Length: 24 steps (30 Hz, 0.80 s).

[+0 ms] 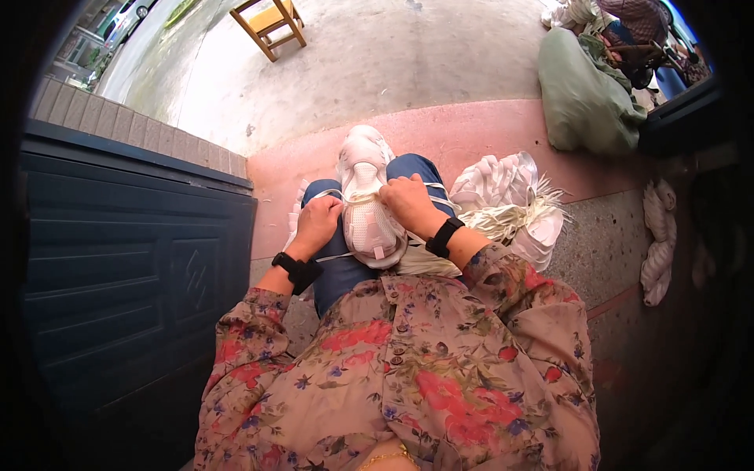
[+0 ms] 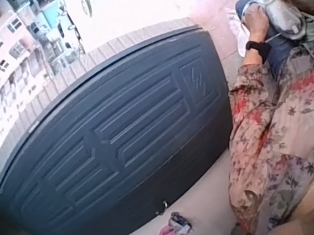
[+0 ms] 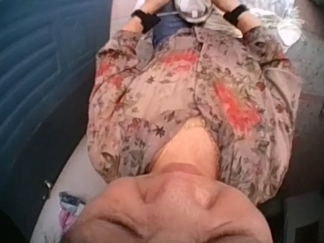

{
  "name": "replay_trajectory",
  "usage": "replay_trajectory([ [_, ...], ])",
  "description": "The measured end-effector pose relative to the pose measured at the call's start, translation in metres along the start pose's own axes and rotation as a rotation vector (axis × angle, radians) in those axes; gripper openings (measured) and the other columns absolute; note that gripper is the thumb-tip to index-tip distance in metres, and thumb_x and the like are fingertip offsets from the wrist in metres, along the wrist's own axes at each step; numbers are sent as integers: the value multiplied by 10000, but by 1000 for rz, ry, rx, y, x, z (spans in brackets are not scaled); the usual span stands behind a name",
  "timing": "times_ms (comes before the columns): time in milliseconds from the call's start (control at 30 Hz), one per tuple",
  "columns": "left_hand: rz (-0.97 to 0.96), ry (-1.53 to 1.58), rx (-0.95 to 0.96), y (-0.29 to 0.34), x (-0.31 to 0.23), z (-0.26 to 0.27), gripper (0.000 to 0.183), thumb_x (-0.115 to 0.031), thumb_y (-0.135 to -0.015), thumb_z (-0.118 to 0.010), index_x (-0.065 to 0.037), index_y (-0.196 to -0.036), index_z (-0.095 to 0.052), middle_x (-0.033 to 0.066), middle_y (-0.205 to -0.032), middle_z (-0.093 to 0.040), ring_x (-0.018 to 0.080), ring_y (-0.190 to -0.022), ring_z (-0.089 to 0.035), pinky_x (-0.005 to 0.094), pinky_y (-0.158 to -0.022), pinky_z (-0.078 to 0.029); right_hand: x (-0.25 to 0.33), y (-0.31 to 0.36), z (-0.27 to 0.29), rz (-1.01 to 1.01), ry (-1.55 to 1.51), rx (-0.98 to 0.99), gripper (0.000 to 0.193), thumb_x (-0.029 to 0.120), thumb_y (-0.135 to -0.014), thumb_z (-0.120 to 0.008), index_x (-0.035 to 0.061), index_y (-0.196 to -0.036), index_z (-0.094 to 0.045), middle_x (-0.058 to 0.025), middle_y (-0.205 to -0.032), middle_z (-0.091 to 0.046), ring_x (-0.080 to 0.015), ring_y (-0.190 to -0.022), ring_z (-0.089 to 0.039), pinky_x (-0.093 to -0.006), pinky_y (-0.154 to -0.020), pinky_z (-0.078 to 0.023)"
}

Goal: The recorder is threading long white laces through shoe upper components as part of a manufacturing process.

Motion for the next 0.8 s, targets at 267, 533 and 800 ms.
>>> replay_trajectory([
  [267, -343, -554, 106, -8, -32, 0, 104, -169, -757, -578, -72, -719, -594, 76, -718, -581, 266, -781, -507, 405, -675, -360, -1, 11, 15, -145, -5, -348, 218, 285, -711, -627, 98, -601, -599, -38, -664, -519, -214, -739, -500, -352, -669, -329],
  [533, -616, -786, 28, -2, -63, -14, 44, -103, -678, -552, -81, -651, -578, 62, -689, -579, 223, -781, -512, 367, -694, -344, -7, 9, 7, -93, -69, -212, 250, 269, -779, -555, 74, -637, -621, -65, -711, -557, -238, -750, -518, -377, -662, -370],
  [800, -348, -620, -172, 15, -57, 4, 207, -284, -677, -662, -89, -670, -593, 38, -658, -564, 207, -784, -488, 375, -664, -313, -5, 5, 16, -120, -12, -25, 260, 310, -787, -559, 63, -749, -634, -100, -815, -580, -260, -826, -521, -398, -691, -388],
])
Point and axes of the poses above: each hand's wrist, its own y-axis away from the middle knuckle, its own z-axis out of the back of the hand, x = y × z, the point moved 6 cm from there along -y, towards the middle knuckle
